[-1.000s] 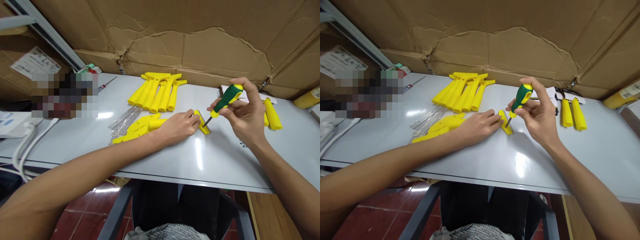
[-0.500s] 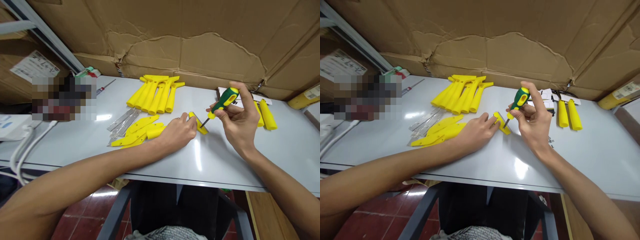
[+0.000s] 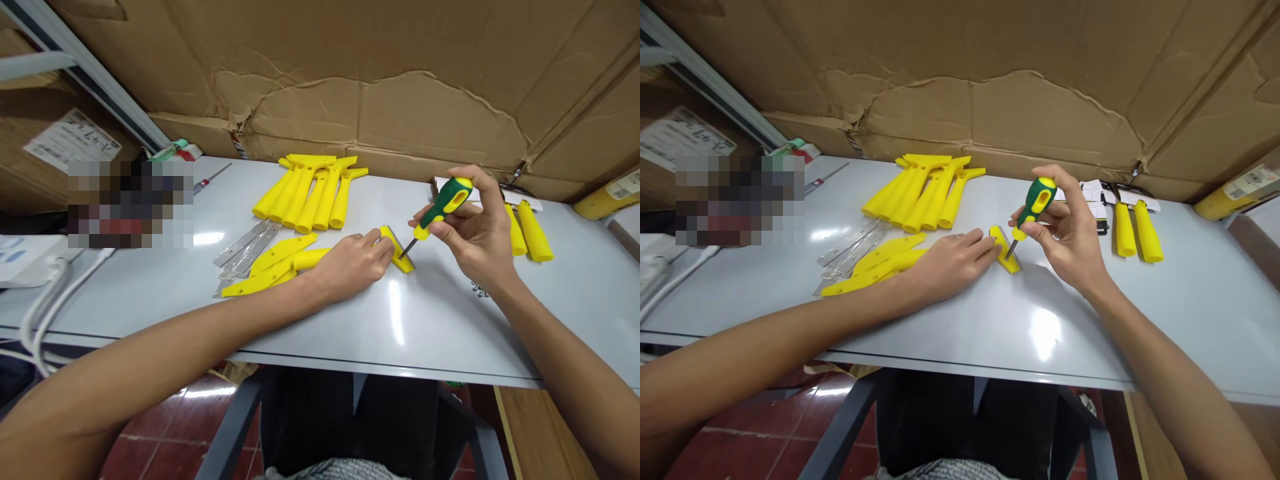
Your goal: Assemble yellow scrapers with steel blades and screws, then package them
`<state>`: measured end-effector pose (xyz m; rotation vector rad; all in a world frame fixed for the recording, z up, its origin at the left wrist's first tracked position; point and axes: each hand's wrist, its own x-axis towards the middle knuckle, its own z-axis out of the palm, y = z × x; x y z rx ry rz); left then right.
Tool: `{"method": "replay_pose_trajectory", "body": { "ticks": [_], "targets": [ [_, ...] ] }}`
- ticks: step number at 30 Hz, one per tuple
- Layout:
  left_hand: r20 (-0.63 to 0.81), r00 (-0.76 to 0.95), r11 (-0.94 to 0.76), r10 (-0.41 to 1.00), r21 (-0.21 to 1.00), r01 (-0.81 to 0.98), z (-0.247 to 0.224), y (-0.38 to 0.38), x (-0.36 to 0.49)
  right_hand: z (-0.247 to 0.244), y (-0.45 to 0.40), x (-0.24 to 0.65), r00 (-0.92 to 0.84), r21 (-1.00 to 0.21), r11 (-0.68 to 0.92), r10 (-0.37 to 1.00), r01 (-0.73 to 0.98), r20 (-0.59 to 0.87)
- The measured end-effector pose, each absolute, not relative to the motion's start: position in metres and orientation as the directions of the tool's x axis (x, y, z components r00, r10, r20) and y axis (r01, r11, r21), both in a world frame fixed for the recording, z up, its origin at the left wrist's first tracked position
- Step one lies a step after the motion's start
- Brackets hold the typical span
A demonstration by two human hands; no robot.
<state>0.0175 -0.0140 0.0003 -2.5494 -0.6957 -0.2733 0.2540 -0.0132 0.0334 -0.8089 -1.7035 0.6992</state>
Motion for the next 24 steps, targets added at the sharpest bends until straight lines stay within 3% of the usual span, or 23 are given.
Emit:
{"method": "replay_pose_trajectory", "body": {
  "ticks": [6, 15, 20, 24],
  "targets": [
    [0.308, 0.81, -0.736, 0.499, -0.343, 0.584, 0.0, -0.02, 0.021, 0.033, -0.027, 0.241, -0.104, -0.75, 0.62, 0.782, 0.23, 0.615],
    [0.272, 0.839, -0.757, 0.472, -0.364, 0.544, 0.004, -0.017, 0.019, 0.027, -0.027, 0.241, -0.129, -0.671, 0.695, 0.713, 0.258, 0.689],
    [0.333, 0.832, -0.75, 0.444, -0.371, 0.549, 0.0, -0.016, 0.017, 0.038, -0.027, 0.244, 0.08, -0.628, 0.729, 0.633, 0.273, 0.77],
    [0.435, 0.821, -0.735, 0.37, -0.403, 0.545, 0.0, -0.018, 0.017, 0.034, -0.017, 0.253, 0.161, -0.689, 0.664, 0.676, 0.291, 0.719]
  ]
}}
